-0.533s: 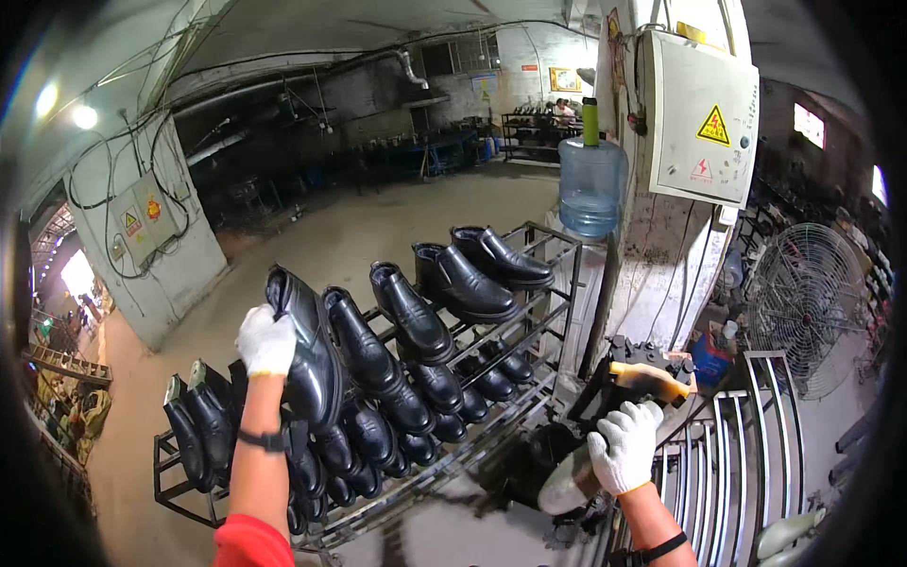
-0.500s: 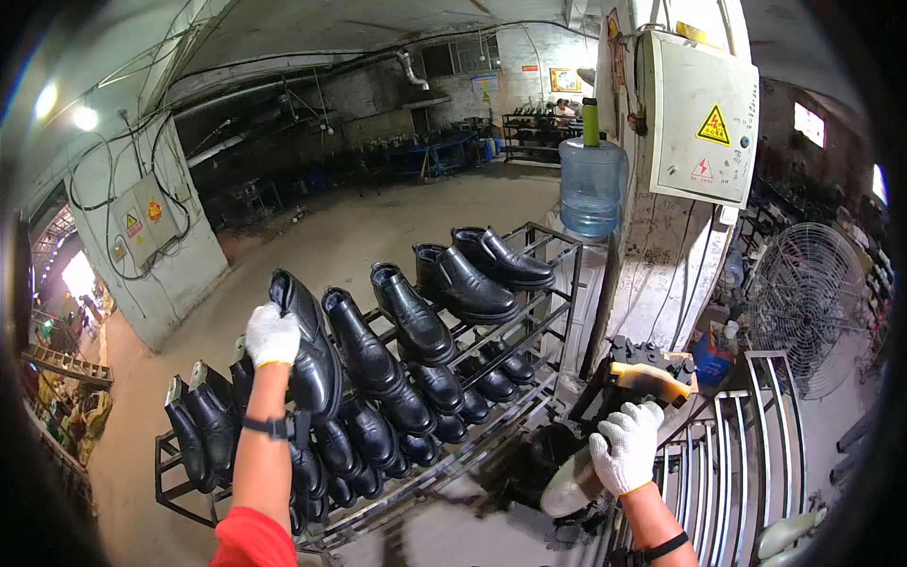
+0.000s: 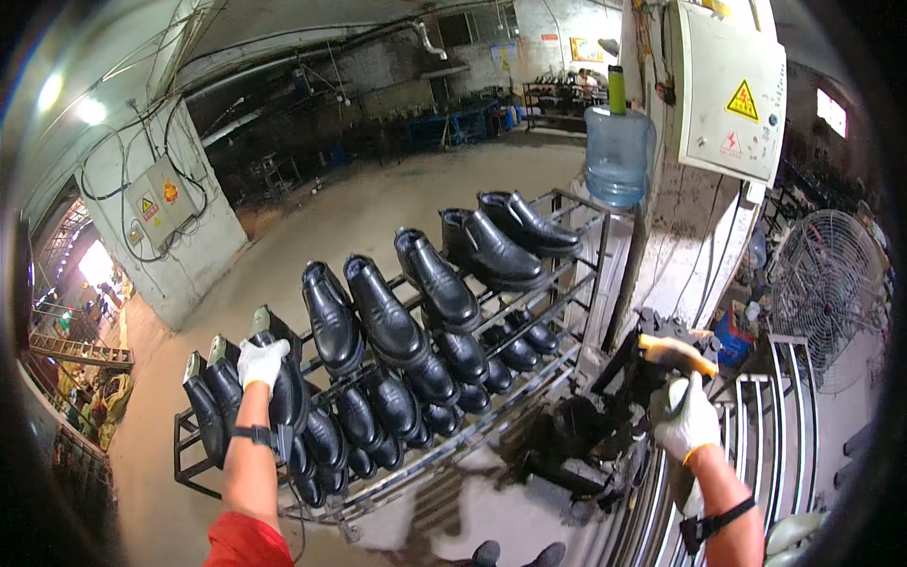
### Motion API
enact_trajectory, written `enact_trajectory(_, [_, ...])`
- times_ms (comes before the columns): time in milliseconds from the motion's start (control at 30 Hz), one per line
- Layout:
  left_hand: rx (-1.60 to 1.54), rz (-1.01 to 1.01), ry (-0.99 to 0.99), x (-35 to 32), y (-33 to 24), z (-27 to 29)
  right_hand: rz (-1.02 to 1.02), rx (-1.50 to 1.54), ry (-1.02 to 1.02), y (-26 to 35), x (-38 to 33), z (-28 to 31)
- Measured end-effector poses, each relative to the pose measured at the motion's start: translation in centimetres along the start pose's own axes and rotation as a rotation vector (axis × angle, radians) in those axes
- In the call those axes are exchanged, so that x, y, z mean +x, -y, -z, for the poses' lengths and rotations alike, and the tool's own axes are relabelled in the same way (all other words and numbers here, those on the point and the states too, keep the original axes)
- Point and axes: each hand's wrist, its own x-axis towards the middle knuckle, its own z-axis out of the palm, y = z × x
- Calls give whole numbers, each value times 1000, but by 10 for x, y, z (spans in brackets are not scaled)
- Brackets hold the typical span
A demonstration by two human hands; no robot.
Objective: The recorder is performing shoe lasting, specifically placing shoe uppers onto lasts using a specialized machine and organizing the finished components on racks.
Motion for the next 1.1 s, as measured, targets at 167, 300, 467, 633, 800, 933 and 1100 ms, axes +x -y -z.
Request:
enact_trajectory(167, [-1100,98,392,23,56,-1,25,986,223,-70,16,56])
enact_trajectory(300, [-1486,70,618,-83,17,43,-53,837,-12,-118,-70,-52])
enact_trajectory(467, [-1504,216,1204,-220,-78,-62,-607,1759,-71,-114,-134,-99])
enact_trajectory(633, [-1541,212,1484,-303,-103,-72,-453,2071,-286,-220,-165,-4])
enact_trajectory(800, [-1520,330,1773,-381,-124,-77,-219,2232,-819,-255,-149,37])
enact_trajectory(933, [-1316,493,1848,-420,-97,-216,-424,2285,-1162,-310,-130,34])
enact_trajectory(1100, [-1010,659,2151,-574,-151,-130,-283,1843,-1140,-435,-166,0])
